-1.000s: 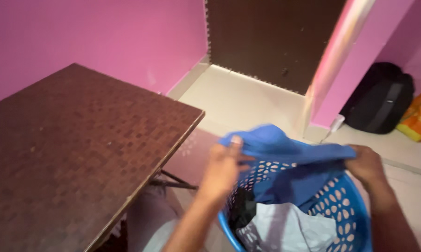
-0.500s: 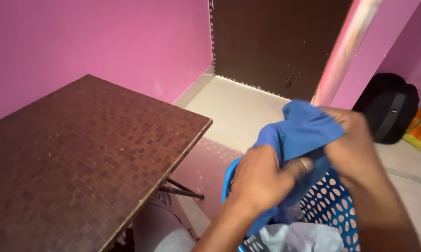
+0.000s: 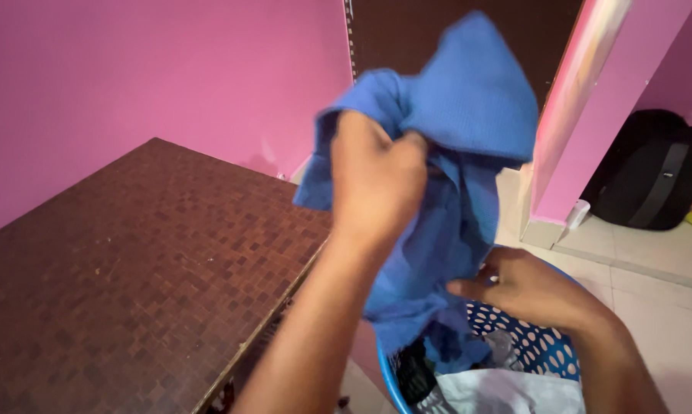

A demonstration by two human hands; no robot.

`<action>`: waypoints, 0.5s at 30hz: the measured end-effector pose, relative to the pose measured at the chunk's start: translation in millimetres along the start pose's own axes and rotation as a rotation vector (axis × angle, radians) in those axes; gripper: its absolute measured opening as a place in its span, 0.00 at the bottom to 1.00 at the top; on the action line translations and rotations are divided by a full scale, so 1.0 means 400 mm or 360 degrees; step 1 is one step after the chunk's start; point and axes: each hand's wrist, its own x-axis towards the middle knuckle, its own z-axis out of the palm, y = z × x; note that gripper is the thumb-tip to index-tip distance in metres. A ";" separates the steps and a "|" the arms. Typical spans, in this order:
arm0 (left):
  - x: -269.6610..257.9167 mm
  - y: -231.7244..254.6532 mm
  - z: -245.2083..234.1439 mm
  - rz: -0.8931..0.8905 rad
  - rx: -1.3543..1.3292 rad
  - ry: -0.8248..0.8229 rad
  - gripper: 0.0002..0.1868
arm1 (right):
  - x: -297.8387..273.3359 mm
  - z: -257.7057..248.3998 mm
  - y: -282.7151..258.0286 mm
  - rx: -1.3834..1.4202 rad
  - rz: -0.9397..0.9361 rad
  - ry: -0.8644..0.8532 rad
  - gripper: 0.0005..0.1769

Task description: The person folds a dark garment and places it into a suitcase. They then retrieve a blue shirt from a laundry basket, spread it on a table, and fasten the buttons from the collar down to the mid-chest.

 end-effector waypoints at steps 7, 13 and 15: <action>-0.010 0.031 -0.048 0.0276 0.0022 -0.0074 0.09 | 0.024 -0.070 0.066 0.1083 0.0000 0.0339 0.17; -0.132 0.025 -0.056 -0.0085 0.0302 -0.1101 0.35 | -0.073 -0.126 -0.057 0.1795 -0.1035 0.0219 0.11; -0.168 0.041 -0.038 0.0315 0.0371 -0.0916 0.38 | -0.123 -0.113 -0.086 0.2022 -0.1231 -0.0035 0.11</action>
